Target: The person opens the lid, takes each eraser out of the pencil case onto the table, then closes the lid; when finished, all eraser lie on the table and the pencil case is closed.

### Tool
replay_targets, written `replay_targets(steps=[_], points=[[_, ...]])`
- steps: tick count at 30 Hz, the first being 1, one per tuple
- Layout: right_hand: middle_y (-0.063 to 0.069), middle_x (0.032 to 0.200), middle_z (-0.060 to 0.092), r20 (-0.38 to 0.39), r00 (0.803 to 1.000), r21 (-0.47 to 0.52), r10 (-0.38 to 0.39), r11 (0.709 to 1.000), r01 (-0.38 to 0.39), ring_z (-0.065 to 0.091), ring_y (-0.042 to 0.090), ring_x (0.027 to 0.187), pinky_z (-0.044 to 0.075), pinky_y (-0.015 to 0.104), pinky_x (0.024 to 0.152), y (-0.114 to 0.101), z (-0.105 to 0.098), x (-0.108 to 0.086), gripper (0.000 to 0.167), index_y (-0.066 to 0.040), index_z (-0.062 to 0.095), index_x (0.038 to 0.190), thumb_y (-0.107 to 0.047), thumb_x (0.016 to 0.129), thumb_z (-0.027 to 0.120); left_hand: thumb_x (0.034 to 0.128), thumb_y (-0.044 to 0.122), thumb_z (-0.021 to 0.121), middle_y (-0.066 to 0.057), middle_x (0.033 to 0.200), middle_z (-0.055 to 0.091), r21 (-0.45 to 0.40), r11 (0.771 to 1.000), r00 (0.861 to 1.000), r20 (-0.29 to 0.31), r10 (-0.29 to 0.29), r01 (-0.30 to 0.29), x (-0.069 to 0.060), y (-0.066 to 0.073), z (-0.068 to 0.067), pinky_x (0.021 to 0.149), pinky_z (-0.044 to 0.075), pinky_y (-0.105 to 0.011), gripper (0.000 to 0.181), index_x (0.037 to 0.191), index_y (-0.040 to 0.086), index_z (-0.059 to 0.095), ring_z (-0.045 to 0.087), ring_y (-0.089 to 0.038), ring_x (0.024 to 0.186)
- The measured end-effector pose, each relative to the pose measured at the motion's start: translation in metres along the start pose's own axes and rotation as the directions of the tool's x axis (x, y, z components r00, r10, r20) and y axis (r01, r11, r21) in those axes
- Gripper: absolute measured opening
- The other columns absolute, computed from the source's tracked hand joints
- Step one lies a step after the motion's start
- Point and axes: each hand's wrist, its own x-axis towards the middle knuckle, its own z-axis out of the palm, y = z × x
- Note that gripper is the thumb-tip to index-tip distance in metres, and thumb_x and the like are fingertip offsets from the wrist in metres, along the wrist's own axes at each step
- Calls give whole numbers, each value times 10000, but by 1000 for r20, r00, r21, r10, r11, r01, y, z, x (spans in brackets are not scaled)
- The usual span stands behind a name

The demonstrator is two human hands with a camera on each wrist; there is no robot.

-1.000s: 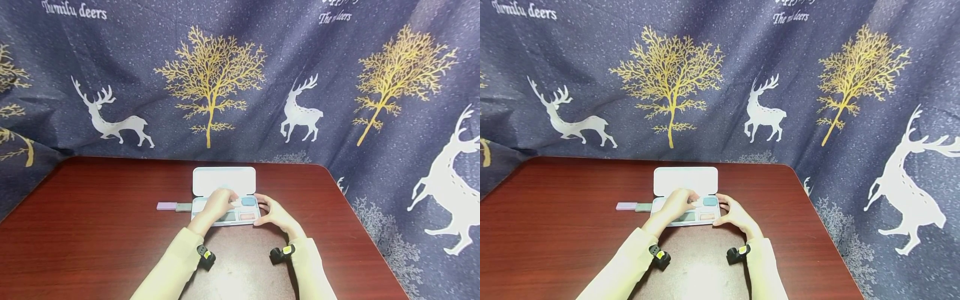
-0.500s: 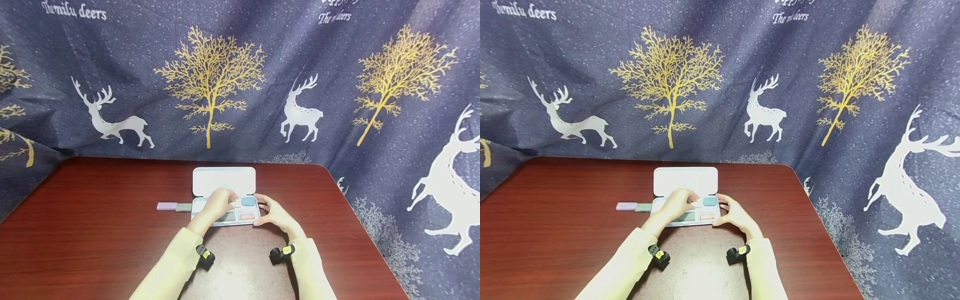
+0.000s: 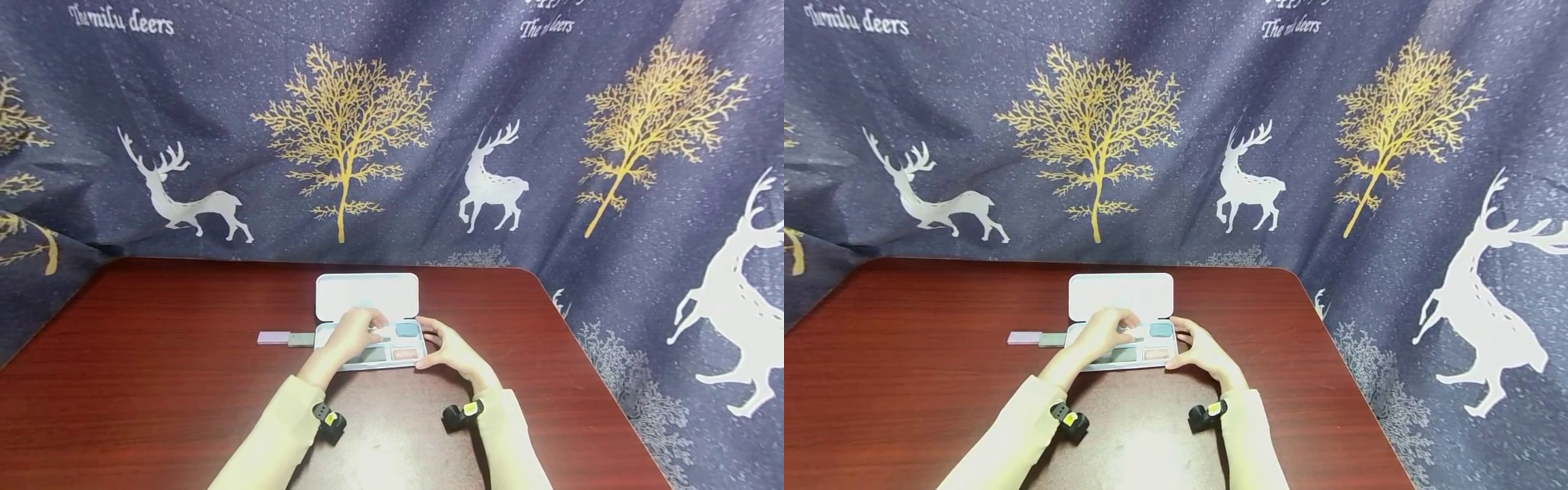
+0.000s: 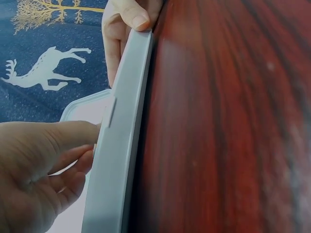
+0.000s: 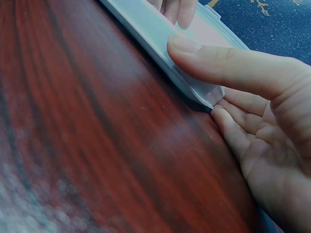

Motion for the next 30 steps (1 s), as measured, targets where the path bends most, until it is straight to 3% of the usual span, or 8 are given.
replay_targets(steps=[9, 15, 30], points=[[276, 1511, 352, -13, 1000, -8, 26, 1000, -27, 379, 461, 1362, 385, 486, 1108, 0, -2, -2, 897, 76, 329, 1463, 58, 703, 805, 760, 43, 784, -52, 932, 731, -19, 998, 998, -26, 52, -52, -9, -12, -12, 846, 546, -371, 238, 992, 59, 729, 677, -212, 899], [299, 1493, 357, -13, 999, -8, 35, 999, -35, 372, 472, 1360, 375, 494, 1114, 1, -2, -2, 906, 82, 317, 1465, 53, 700, 803, 755, 33, 772, -83, 945, 736, -11, 998, 997, -38, 68, -69, -18, -24, -32, 844, 546, -407, 257, 1008, 25, 727, 679, -244, 904], [302, 1500, 346, -3, 1000, -15, 18, 1000, -18, 376, 476, 1356, 425, 441, 1083, 2, 0, 0, 903, 83, 317, 1464, 53, 706, 807, 769, 26, 772, -104, 916, 739, -31, 998, 992, -112, 58, -62, -49, -86, -90, 766, 549, -390, 252, 1018, 10, 729, 676, -227, 832]])
